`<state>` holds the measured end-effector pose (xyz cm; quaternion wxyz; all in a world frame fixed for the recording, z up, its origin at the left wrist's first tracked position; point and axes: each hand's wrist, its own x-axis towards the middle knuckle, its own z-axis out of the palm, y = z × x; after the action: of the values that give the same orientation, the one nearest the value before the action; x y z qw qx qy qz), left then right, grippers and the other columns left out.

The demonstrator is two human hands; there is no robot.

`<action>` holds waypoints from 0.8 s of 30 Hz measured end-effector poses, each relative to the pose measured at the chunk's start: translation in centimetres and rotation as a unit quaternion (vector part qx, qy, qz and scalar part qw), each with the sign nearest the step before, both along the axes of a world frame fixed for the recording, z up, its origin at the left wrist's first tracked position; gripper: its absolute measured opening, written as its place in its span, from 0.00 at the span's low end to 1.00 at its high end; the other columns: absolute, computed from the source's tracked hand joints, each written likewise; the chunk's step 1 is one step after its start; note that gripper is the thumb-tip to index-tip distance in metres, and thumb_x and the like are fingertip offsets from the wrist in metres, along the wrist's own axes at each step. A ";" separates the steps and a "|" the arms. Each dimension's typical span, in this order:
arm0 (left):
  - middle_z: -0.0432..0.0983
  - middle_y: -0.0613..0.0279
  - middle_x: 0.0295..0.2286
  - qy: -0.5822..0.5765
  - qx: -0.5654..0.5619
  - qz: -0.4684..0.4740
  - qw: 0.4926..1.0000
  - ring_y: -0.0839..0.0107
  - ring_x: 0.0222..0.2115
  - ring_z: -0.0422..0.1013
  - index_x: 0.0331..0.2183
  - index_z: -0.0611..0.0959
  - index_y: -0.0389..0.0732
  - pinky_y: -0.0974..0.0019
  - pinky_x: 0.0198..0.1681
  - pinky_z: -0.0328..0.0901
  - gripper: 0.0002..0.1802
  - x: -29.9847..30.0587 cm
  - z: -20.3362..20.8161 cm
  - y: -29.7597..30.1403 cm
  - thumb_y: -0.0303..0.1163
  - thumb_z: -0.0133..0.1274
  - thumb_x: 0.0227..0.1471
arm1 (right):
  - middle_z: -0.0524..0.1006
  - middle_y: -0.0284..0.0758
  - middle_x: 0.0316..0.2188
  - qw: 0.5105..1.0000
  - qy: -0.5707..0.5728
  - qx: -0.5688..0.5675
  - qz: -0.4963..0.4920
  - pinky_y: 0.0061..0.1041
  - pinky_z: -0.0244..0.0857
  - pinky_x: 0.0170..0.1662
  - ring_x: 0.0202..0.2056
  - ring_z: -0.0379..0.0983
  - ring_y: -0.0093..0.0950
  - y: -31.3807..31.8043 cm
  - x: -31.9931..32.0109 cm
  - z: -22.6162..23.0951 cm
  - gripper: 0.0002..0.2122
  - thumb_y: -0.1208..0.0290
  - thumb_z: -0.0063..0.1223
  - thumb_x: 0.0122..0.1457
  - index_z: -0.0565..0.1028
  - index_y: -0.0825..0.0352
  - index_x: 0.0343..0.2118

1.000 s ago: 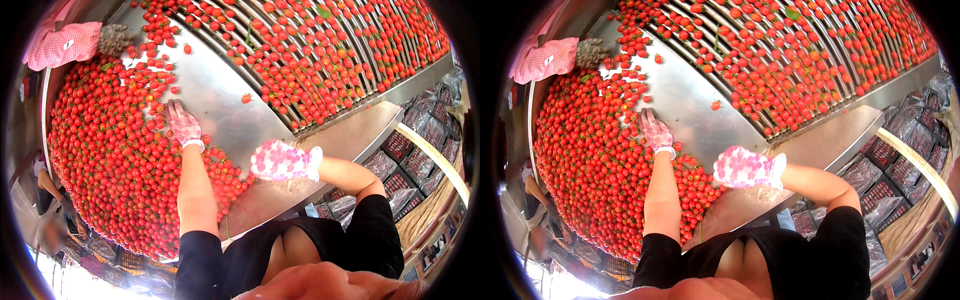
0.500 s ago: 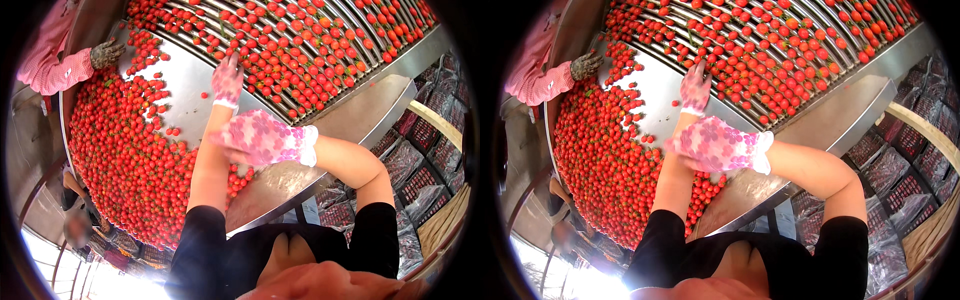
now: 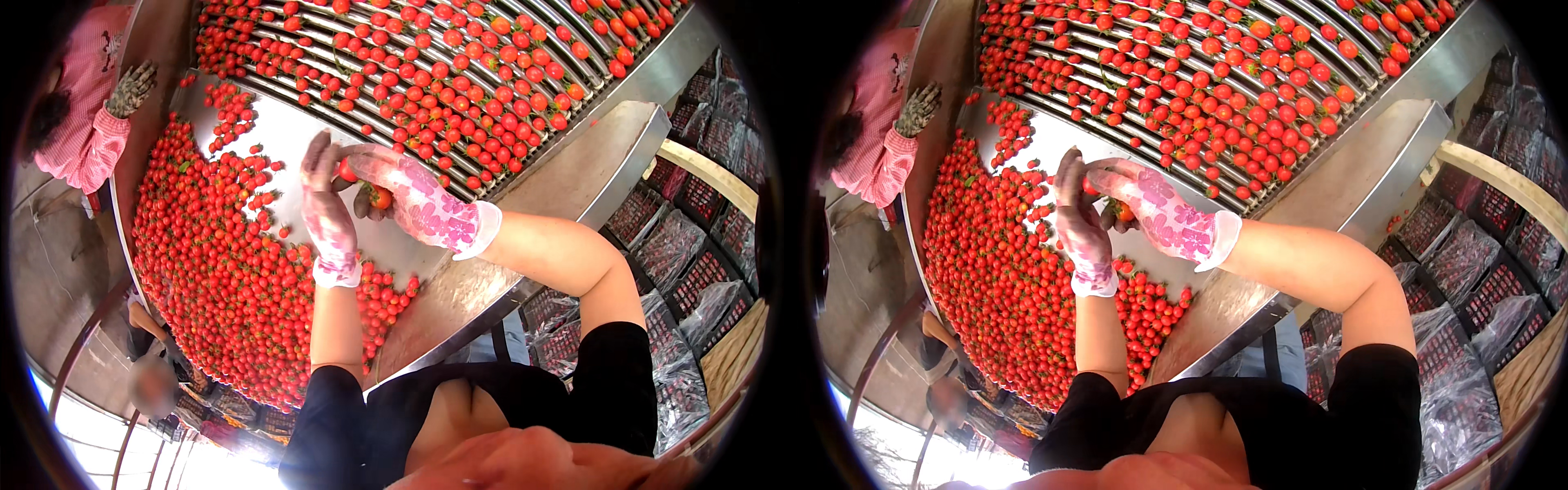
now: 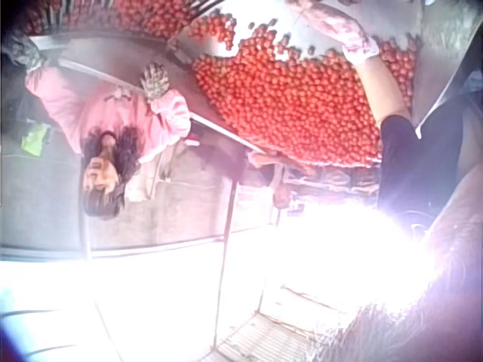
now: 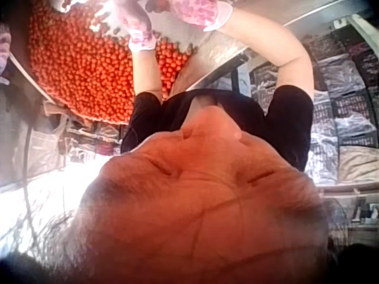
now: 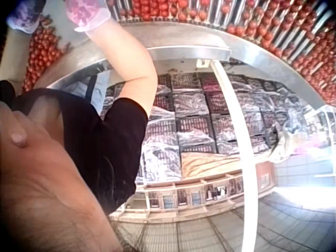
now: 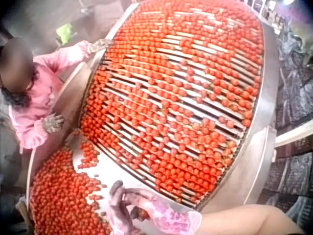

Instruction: The person sorts tomatoes on a conveyor belt by hand, picking up individual tomatoes to inspect them and moving them between the rotating rollers and a stationary metal tray.

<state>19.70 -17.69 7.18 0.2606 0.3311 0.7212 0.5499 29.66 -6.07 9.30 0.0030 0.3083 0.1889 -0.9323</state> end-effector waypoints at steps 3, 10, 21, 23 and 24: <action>0.69 0.51 0.52 -0.111 0.007 0.094 0.989 0.60 0.51 0.67 0.52 0.75 0.37 0.59 0.53 0.65 0.22 -0.2 -2.4 2.3 0.40 0.42 0.62 | 0.77 0.31 0.38 0.997 0.067 -0.031 -0.011 0.16 0.63 0.28 0.28 0.73 0.18 0.2 -0.2 0.6 0.15 0.62 0.53 0.62 0.73 0.64 0.49; 0.72 0.56 0.44 0.353 -0.265 -0.191 0.877 0.56 0.41 0.73 0.42 0.80 0.43 0.54 0.43 0.69 0.17 2.7 -10.4 13.7 0.35 0.58 0.48 | 0.73 0.41 0.51 0.973 0.203 -0.082 0.068 0.24 0.68 0.39 0.40 0.78 0.29 0.2 -0.7 2.2 0.25 0.70 0.50 0.62 0.61 0.67 0.61; 0.75 0.52 0.43 -0.157 0.104 0.238 0.953 0.66 0.46 0.71 0.40 0.78 0.26 0.62 0.51 0.66 0.18 -4.9 -6.8 2.9 0.34 0.49 0.59 | 0.72 0.35 0.48 0.992 0.075 -0.089 0.050 0.26 0.67 0.41 0.41 0.74 0.26 -2.0 0.4 0.4 0.23 0.57 0.50 0.63 0.68 0.66 0.57; 0.74 0.51 0.44 -0.011 0.103 0.176 0.979 0.63 0.47 0.70 0.41 0.79 0.28 0.60 0.52 0.66 0.14 -2.2 0.8 1.3 0.28 0.50 0.56 | 0.72 0.34 0.48 0.993 0.028 -0.112 0.036 0.25 0.66 0.41 0.41 0.73 0.26 -2.2 0.6 0.0 0.24 0.54 0.49 0.65 0.68 0.66 0.56; 0.73 0.50 0.47 0.074 0.026 0.097 0.992 0.61 0.48 0.69 0.42 0.80 0.31 0.59 0.53 0.66 0.14 -2.2 2.6 -0.8 0.26 0.51 0.54 | 0.73 0.33 0.45 0.990 0.025 -0.139 0.008 0.25 0.67 0.42 0.40 0.72 0.24 -2.9 0.2 -0.5 0.25 0.48 0.47 0.64 0.72 0.65 0.52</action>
<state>17.48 -18.45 9.82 0.1438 0.3061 0.7525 0.5651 29.87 -8.98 8.81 0.0489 0.2803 0.0603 -0.9568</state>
